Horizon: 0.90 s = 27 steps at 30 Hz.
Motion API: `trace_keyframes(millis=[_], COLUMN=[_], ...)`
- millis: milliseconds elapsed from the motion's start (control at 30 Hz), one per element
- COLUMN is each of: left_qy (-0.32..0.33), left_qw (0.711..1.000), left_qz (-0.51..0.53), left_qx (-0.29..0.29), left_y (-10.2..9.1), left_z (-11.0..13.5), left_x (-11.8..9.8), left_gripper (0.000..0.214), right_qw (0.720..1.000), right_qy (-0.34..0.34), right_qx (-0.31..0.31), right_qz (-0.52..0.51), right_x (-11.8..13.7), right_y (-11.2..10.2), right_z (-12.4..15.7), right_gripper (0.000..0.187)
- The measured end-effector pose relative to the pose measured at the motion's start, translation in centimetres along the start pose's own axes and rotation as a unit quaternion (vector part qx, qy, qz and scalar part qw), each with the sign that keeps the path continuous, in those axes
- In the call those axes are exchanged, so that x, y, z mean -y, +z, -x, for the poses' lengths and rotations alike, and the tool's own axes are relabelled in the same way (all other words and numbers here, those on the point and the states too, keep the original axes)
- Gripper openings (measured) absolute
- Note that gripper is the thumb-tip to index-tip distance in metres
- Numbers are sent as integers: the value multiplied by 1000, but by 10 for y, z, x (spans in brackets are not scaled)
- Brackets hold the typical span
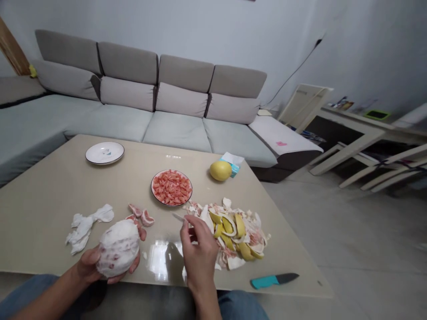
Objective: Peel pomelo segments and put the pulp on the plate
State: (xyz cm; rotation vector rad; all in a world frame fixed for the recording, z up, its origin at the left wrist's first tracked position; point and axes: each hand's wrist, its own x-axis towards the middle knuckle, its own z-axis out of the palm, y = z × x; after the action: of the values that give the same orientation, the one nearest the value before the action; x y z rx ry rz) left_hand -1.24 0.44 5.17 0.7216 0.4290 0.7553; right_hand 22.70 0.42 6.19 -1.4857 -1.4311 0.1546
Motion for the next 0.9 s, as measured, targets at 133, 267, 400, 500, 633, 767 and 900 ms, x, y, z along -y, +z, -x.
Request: trace_keyframes(millis=[133, 267, 400, 500, 633, 767, 900], left_qy=[18, 3, 2, 7, 23, 28, 29], left_qw=[1000, 999, 997, 995, 986, 979, 963], left_qz=[-16, -47, -64, -81, -138, -176, -239], left_qx=[8, -2, -36, -58, -94, -97, -122], left_y=[-3, -7, -11, -15, -19, -22, -19], left_z=[-3, -5, -7, -9, -12, -12, -11], left_x=[3, 10, 16, 20, 25, 30, 29], left_gripper=[94, 88, 96, 101, 100, 95, 89], right_qw=[985, 980, 983, 987, 975, 966, 959], right_qy=[-39, -49, -71, -98, -149, -204, -238], right_qx=[26, 29, 52, 115, 155, 155, 146], right_qz=[164, 191, 164, 49, -62, -35, 52], right_x=[-50, -87, -62, -8, 48, 53, 40], right_y=[-2, 4, 8, 5, 1, 5, 12], right_z=[-14, -22, -9, 5, 17, 24, 34], right_gripper=[27, 32, 30, 24, 22, 22, 22])
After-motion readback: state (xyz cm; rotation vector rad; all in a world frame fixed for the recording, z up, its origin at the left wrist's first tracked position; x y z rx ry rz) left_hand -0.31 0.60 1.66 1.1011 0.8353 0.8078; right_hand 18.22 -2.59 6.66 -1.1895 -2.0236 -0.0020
